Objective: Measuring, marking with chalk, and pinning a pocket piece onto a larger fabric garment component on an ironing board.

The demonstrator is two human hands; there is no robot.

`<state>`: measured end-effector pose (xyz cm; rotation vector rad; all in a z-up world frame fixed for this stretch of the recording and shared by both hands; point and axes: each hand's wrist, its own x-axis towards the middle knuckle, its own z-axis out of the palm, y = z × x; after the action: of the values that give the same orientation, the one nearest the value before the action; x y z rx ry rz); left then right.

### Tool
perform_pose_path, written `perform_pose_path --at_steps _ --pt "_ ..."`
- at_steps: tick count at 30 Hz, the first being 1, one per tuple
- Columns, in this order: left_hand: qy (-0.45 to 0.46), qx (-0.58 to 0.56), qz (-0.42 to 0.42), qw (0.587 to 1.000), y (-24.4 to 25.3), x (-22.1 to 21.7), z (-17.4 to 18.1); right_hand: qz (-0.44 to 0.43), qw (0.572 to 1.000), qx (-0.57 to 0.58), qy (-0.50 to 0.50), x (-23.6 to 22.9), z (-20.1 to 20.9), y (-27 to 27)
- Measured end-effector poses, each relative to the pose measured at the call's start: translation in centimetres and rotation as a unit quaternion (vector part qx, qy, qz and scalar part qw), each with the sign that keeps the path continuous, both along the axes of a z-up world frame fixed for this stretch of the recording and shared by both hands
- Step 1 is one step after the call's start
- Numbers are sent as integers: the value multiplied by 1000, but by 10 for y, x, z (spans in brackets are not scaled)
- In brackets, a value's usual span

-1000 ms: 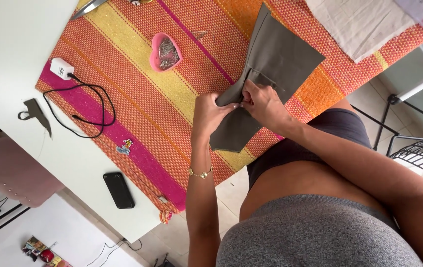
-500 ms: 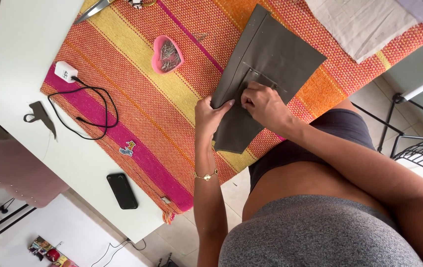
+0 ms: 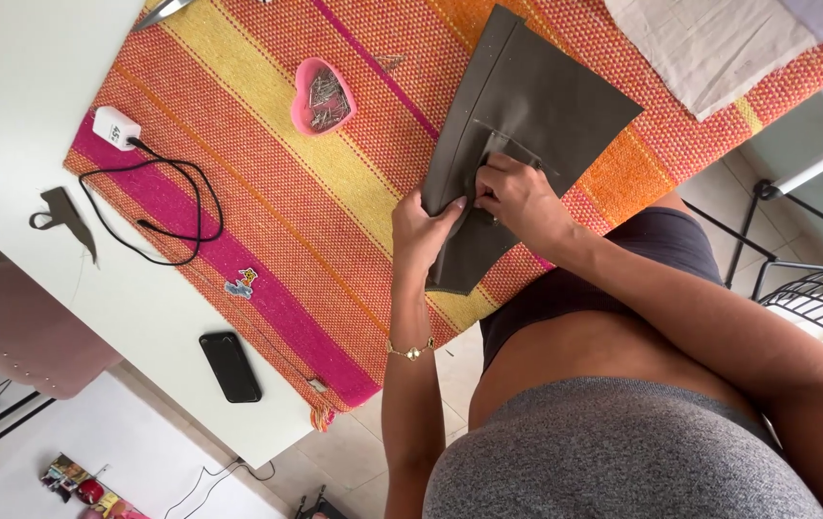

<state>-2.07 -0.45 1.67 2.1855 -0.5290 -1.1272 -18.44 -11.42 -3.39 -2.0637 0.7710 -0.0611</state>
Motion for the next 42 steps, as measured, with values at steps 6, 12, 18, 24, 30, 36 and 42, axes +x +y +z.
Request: perform_pose_path --at_steps 6,12,18,24,30,36,42 --pt "-15 14 -44 999 -5 2 -7 9 1000 -15 2 0 -1 -2" --pt "-43 -21 -84 995 7 10 -36 16 1000 -19 19 -2 -13 -1" --pt "-63 -61 -90 992 7 0 -38 24 998 -50 30 -2 -11 -1" --pt "-92 -55 -112 988 14 41 -37 -20 999 43 -5 -1 3 -8" --pt "-367 15 -131 921 -3 -4 34 -66 986 119 -97 -3 18 -14" --pt "-500 -138 -175 837 11 -90 -6 132 906 -372 -155 -12 56 -39" --pt "-474 -104 -143 863 14 -103 -23 198 881 -402 -150 -12 29 -51"
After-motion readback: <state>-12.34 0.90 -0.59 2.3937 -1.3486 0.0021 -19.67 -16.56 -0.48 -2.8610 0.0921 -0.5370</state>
